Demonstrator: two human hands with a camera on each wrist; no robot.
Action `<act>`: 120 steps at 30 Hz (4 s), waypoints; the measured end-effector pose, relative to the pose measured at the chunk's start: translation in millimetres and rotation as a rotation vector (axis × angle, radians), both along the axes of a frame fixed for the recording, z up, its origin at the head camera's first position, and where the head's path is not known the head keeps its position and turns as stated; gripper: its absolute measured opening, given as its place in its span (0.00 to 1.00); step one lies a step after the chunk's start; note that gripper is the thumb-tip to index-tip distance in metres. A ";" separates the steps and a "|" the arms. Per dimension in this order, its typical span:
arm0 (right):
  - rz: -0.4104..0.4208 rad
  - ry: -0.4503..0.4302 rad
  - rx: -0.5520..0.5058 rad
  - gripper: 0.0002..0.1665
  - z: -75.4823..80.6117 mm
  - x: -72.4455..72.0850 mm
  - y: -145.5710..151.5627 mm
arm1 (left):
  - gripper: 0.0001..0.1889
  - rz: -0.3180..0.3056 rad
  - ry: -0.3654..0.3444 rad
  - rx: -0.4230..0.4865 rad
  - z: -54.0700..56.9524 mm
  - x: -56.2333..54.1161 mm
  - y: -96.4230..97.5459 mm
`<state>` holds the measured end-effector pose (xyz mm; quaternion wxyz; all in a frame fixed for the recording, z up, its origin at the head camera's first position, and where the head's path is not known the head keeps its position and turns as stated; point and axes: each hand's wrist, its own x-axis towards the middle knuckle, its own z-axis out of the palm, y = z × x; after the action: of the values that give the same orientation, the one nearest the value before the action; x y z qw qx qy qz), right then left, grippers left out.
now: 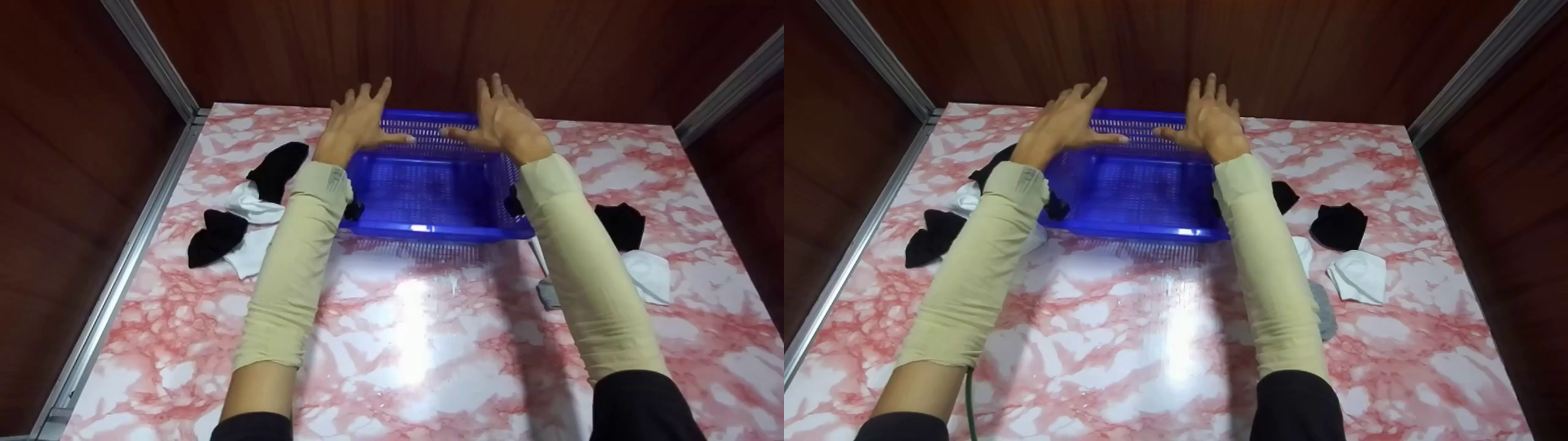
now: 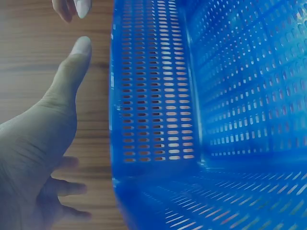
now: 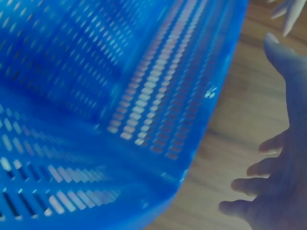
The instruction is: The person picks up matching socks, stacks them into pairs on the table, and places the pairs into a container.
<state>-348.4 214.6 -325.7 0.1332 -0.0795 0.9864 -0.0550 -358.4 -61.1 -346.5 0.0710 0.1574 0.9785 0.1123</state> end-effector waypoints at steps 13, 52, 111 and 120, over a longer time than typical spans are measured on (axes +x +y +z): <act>0.132 0.163 -0.059 0.72 25.9 25.2 -46.9 | 0.54 -0.035 -0.069 0.234 43.1 23.1 -30.1; 0.618 0.302 -0.550 0.31 -10.5 117.2 -172.1 | 0.42 0.116 0.057 0.407 -15.1 120.5 -147.8; 0.381 -0.016 -0.483 0.04 -135.5 149.3 -239.1 | 0.11 0.139 -0.034 0.222 -101.2 190.0 -168.8; 0.426 -0.016 -0.441 0.10 -122.2 173.1 -207.1 | 0.08 0.030 -0.052 0.280 -87.3 200.7 -146.5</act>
<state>-175.2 7.5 -447.9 0.1290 -0.3111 0.9106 -0.2394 -157.7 -207.5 -433.8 0.0720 0.1484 0.9534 0.2528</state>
